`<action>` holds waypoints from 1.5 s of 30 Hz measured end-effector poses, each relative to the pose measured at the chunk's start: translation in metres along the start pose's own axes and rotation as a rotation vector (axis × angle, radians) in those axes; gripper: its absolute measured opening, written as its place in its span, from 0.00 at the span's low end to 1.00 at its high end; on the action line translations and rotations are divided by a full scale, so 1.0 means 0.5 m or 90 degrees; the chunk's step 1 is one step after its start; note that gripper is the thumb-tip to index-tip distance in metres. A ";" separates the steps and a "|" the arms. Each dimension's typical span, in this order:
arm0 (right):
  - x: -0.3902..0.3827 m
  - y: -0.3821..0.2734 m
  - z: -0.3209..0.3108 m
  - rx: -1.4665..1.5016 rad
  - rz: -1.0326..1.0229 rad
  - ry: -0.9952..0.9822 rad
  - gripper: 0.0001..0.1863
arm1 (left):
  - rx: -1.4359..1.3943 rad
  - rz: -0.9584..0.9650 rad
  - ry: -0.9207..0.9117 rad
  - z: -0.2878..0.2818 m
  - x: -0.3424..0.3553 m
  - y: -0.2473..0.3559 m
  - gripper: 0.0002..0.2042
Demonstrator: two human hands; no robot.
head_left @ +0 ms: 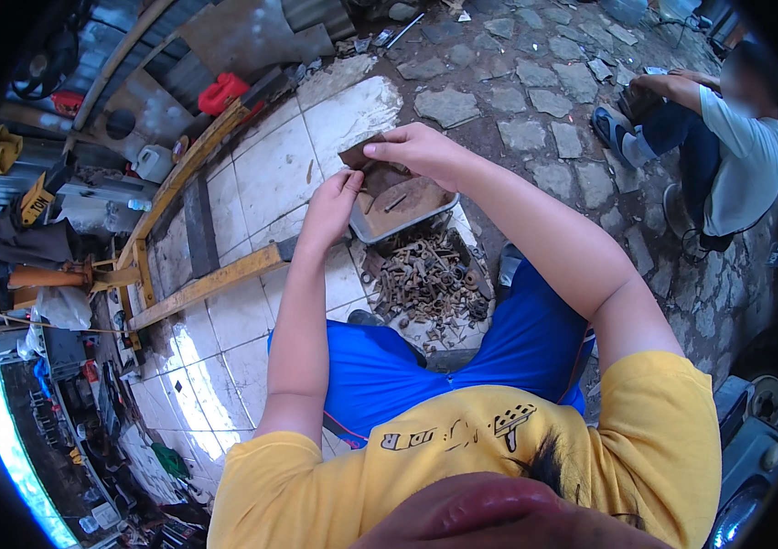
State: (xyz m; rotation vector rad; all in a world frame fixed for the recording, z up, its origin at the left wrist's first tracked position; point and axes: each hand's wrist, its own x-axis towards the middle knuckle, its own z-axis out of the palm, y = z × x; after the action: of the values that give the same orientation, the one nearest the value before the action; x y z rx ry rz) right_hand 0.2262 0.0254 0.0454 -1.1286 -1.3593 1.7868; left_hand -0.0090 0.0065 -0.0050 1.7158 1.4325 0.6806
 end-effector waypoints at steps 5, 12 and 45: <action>-0.001 0.000 -0.010 -0.422 -0.107 -0.004 0.17 | 0.091 -0.010 -0.033 -0.008 -0.025 0.060 0.19; 0.024 0.014 -0.041 -0.411 -0.134 -0.039 0.16 | 0.060 -0.025 -0.041 -0.009 -0.009 0.033 0.13; 0.011 0.013 -0.007 -0.104 -0.065 0.003 0.25 | -0.020 0.018 0.033 -0.069 -0.015 0.049 0.15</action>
State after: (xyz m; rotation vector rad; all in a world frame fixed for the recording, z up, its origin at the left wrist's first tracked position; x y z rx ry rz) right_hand 0.2271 0.0297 0.0376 -1.1241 -1.5555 1.6238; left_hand -0.0247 0.0054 0.0349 1.7077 1.4277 0.7648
